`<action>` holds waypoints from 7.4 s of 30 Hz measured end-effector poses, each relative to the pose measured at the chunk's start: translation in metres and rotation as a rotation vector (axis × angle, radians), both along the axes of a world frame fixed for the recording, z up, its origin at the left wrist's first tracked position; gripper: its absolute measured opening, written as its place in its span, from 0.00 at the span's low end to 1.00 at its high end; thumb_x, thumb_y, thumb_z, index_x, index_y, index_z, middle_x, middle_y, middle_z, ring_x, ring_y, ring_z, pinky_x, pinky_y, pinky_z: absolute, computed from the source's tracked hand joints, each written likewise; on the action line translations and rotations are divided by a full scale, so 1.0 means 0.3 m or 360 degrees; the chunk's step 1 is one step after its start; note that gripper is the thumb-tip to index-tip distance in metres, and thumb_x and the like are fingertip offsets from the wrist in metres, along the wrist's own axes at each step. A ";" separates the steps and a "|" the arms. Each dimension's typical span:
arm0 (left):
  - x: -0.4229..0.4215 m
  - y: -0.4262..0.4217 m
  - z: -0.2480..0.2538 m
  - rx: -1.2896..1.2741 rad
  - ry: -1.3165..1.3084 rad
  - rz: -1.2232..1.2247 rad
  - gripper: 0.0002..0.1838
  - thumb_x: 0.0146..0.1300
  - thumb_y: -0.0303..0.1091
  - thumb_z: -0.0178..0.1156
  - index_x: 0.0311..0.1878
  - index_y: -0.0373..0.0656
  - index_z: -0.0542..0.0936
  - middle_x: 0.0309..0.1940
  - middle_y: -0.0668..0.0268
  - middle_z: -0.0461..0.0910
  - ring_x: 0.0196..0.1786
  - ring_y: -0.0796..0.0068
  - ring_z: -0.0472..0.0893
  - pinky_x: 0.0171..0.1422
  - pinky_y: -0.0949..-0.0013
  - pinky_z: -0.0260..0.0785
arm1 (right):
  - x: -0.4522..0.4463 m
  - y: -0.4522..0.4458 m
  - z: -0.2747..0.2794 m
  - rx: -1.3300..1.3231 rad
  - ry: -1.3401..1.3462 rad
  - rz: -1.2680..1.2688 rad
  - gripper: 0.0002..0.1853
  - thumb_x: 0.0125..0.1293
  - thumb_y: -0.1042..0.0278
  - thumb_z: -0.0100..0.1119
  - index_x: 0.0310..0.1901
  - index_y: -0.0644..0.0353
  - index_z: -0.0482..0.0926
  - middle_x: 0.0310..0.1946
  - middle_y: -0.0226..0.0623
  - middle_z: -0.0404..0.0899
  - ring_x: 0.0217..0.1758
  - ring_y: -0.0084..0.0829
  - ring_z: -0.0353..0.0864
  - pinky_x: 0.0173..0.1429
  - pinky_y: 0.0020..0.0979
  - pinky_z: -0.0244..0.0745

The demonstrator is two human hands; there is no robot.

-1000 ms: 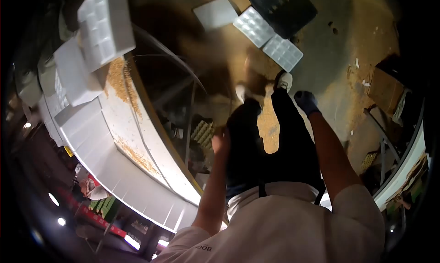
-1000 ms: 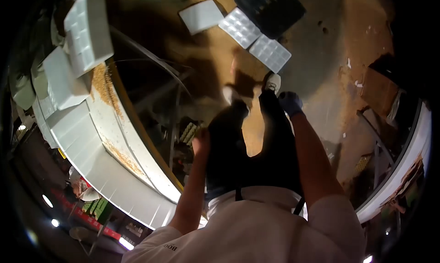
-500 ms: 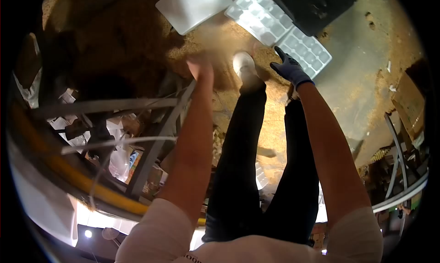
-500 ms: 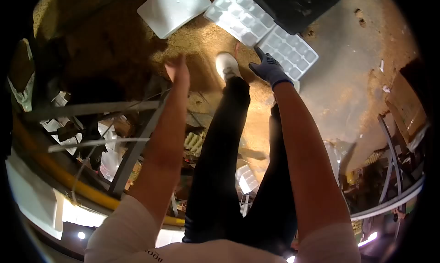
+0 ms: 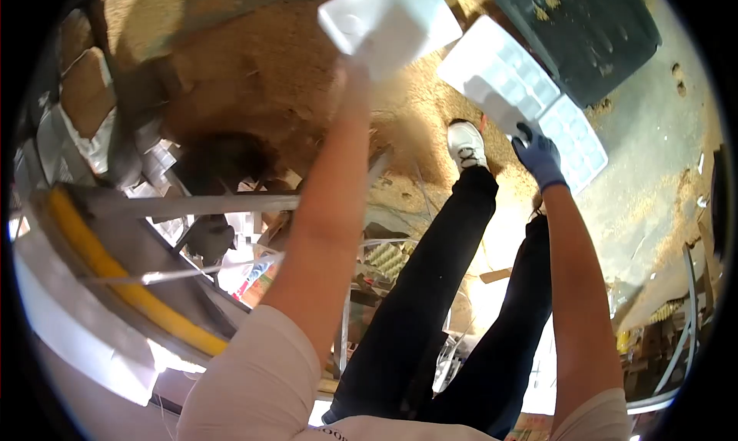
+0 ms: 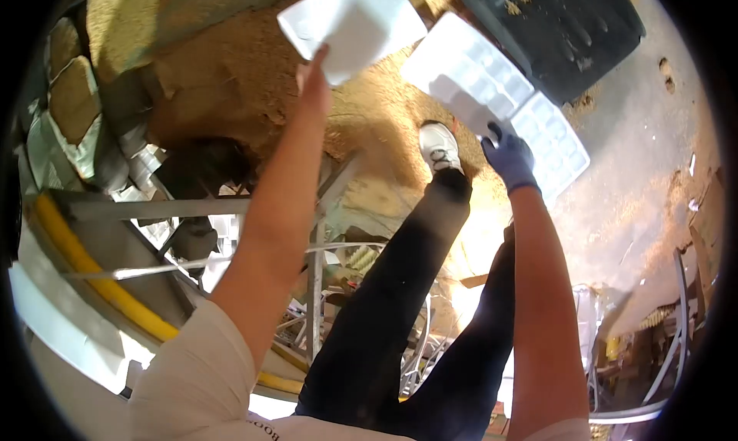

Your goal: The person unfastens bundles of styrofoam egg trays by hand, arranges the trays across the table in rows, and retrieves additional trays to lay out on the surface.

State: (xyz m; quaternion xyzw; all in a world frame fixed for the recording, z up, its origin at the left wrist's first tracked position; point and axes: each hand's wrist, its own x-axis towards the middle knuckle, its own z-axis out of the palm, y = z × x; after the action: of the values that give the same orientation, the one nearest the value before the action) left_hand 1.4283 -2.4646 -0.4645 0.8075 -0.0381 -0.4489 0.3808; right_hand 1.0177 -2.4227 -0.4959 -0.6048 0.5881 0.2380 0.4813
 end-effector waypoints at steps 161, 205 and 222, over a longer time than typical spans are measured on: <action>-1.711 1.668 1.928 0.0445 -0.0928 0.2170 0.29 0.64 0.37 0.66 0.68 0.36 0.75 0.57 0.45 0.82 0.56 0.44 0.83 0.63 0.51 0.76 | 1.166 1.091 3.034 -0.1325 -0.3229 0.2427 0.62 0.35 0.36 0.86 0.72 0.55 0.66 0.81 0.54 0.51 0.82 0.66 0.47 0.81 0.66 0.49; -2.384 2.610 1.992 0.0496 -0.0963 0.3741 0.64 0.58 0.51 0.77 0.85 0.43 0.43 0.84 0.39 0.43 0.87 0.45 0.44 0.87 0.54 0.43 | 0.402 2.272 2.399 -0.1265 -0.2170 0.4012 0.52 0.63 0.30 0.63 0.81 0.51 0.59 0.83 0.57 0.46 0.83 0.68 0.45 0.82 0.65 0.41; -1.445 3.769 2.270 0.1276 -0.0363 0.3353 0.56 0.59 0.73 0.64 0.82 0.51 0.58 0.71 0.52 0.71 0.69 0.45 0.73 0.71 0.36 0.60 | 0.510 2.714 2.323 -0.0840 -0.1919 0.3423 0.52 0.60 0.33 0.67 0.81 0.52 0.60 0.83 0.56 0.49 0.84 0.67 0.42 0.82 0.64 0.42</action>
State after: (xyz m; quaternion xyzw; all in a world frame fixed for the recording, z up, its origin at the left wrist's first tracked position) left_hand 0.9948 -1.3340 0.2165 0.5375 0.7730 0.1916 0.2773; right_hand 1.1706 -1.6084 0.2010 -0.8666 -0.4836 0.0710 0.1008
